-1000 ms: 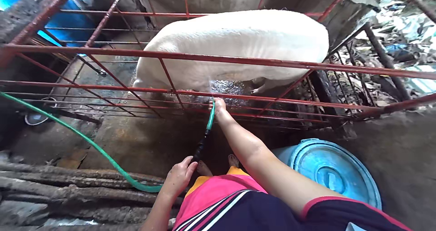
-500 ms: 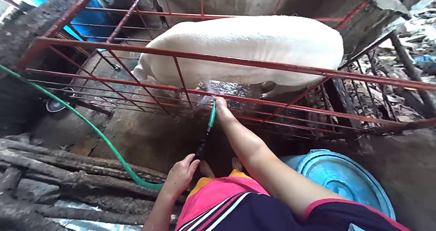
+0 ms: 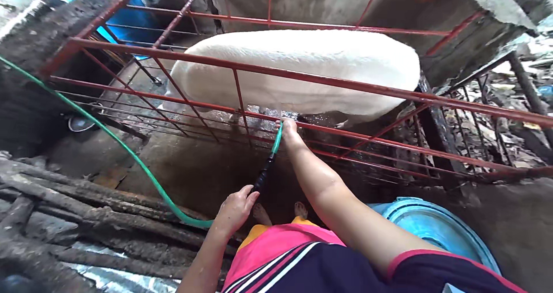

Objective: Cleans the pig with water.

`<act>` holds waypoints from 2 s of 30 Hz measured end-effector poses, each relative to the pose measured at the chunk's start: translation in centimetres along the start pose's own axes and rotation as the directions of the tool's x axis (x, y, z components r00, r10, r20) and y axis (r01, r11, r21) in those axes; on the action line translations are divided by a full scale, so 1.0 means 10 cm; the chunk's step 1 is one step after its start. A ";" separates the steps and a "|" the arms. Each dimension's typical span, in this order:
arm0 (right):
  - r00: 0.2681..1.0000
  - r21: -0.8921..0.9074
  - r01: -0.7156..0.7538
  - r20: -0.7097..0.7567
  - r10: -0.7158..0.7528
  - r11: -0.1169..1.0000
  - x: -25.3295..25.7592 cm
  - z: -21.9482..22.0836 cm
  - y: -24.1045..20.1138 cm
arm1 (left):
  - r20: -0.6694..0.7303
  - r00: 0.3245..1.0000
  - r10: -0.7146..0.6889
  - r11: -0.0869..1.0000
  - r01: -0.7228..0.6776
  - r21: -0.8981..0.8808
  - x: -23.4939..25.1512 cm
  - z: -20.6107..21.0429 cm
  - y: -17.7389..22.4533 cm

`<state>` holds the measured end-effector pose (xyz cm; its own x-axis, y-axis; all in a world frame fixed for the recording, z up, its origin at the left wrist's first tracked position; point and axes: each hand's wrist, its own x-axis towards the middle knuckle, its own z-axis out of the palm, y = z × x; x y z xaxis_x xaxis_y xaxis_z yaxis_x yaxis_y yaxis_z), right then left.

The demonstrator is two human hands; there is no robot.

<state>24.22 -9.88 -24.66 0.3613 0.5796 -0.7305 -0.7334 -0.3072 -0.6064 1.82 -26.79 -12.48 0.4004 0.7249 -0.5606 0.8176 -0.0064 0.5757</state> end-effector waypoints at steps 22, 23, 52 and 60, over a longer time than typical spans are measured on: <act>0.975 0.046 0.207 0.068 -0.210 0.977 -0.11 -0.15 -0.34 | -0.019 0.994 0.107 0.994 -0.106 0.004 0.04 0.24 0.08; 0.970 0.037 0.212 0.112 -0.215 0.977 -0.14 -0.09 -0.38 | -0.051 0.991 0.122 0.992 -0.123 -0.007 0.02 0.30 0.06; 0.999 0.337 -0.040 0.022 0.034 0.941 0.16 -1.39 -0.87 | 0.131 0.991 0.019 0.915 -0.070 0.396 0.22 0.57 1.38; 0.987 0.521 -0.094 0.158 0.012 0.848 0.30 -1.55 -1.34 | 0.108 0.993 0.040 0.830 -0.093 0.550 0.35 0.50 2.08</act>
<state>44.02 -15.70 -23.58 0.2570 0.6876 -0.6791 -0.9561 0.0783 -0.2825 22.36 -27.84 -5.46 0.4750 0.6458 -0.5978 0.8690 -0.4513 0.2029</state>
